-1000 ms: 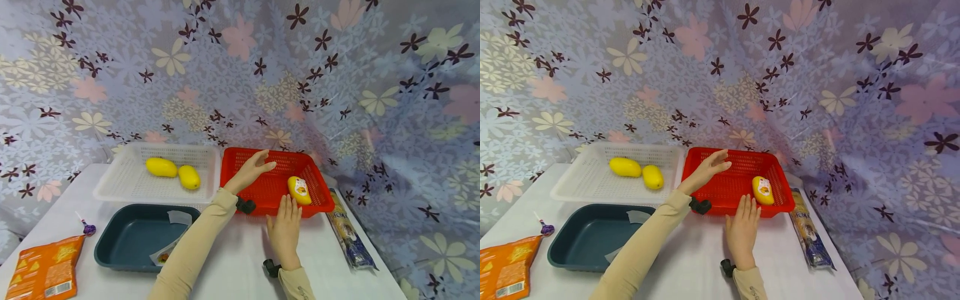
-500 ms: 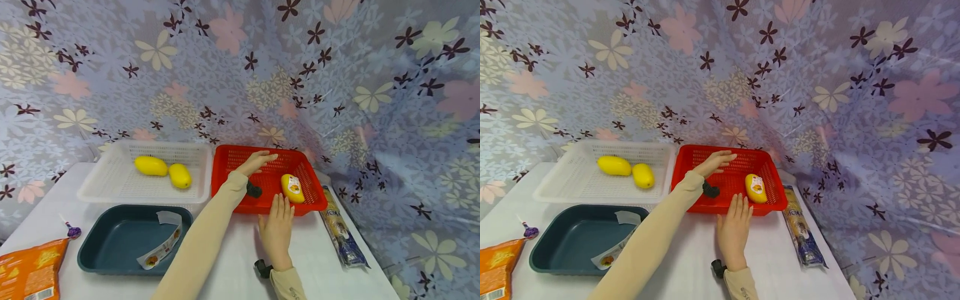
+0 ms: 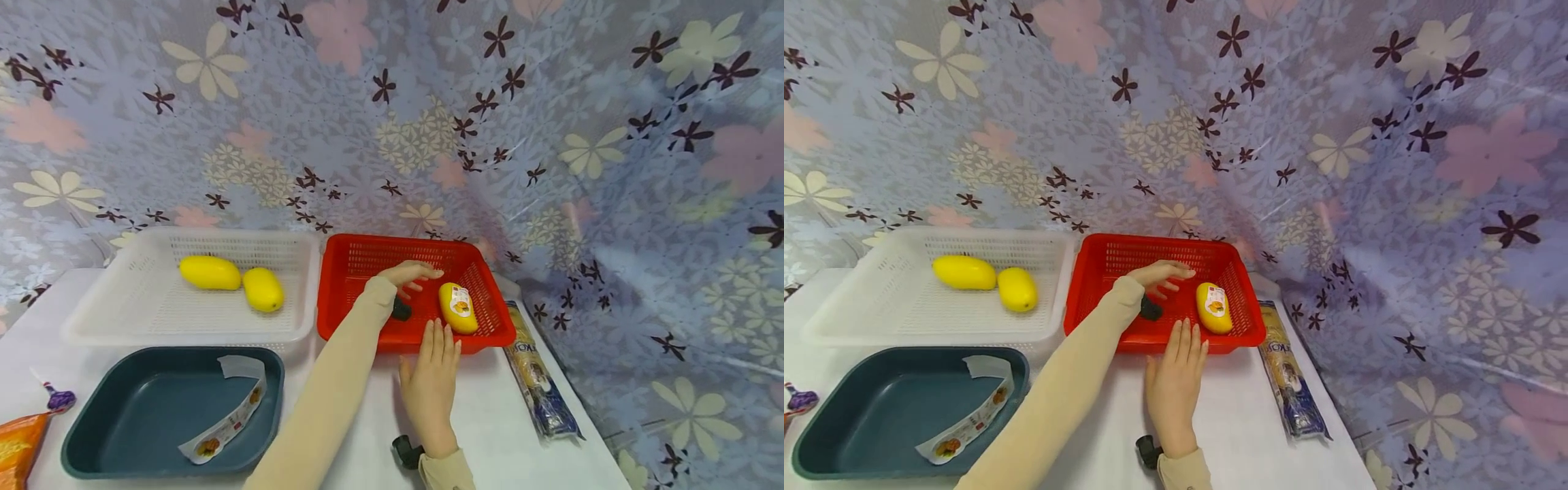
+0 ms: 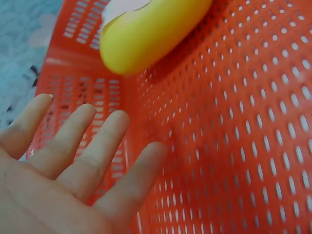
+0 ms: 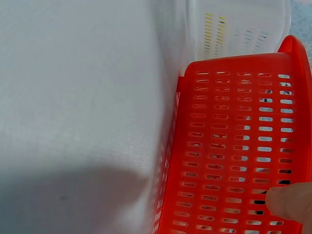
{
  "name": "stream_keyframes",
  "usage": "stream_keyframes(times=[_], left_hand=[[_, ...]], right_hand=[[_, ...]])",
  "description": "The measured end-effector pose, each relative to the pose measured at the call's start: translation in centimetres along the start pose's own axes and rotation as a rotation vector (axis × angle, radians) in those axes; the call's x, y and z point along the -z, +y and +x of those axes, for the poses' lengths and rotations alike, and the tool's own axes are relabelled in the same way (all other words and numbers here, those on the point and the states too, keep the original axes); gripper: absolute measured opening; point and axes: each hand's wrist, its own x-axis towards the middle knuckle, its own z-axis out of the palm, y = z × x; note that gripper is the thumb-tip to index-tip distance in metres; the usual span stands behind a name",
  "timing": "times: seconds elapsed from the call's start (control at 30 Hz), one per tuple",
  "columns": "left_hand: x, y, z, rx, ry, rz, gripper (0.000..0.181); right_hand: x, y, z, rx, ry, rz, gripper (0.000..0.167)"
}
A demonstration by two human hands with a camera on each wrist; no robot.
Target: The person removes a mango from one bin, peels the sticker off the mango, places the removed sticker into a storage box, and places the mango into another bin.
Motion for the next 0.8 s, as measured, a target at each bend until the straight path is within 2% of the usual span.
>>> stream_keyframes(times=[0.17, 0.27, 0.4, 0.5, 0.57, 0.63, 0.8], left_hand=[[-1.3, -0.3, 0.6, 0.030, -0.025, -0.040, 0.068], [-2.2, -0.6, 1.2, 0.050, -0.028, -0.109, 0.071], [-3.0, -1.7, 3.7, 0.090, -0.007, -0.180, 0.073], [-3.4, -2.5, 5.6, 0.100, 0.004, -0.203, 0.071], [-3.7, -2.4, 5.9, 0.099, -0.019, -0.191, 0.071], [-4.1, -2.2, 6.1, 0.096, -0.068, -0.153, 0.071], [-5.3, -0.7, 4.1, 0.049, -0.178, 0.009, 0.069]], right_hand=[[0.3, -0.9, -0.4, -0.031, -0.013, 0.032, 0.081], [0.4, -1.0, -0.5, -0.041, -0.019, 0.037, 0.081], [0.5, -1.0, -0.5, -0.039, -0.022, 0.033, 0.081], [0.4, -0.9, -0.4, -0.020, -0.005, 0.023, 0.080], [0.4, -0.7, -0.4, -0.003, 0.014, 0.012, 0.079], [0.3, -0.6, -0.3, 0.011, 0.029, 0.000, 0.080], [0.2, -0.1, -0.1, 0.017, 0.036, -0.019, 0.081]])
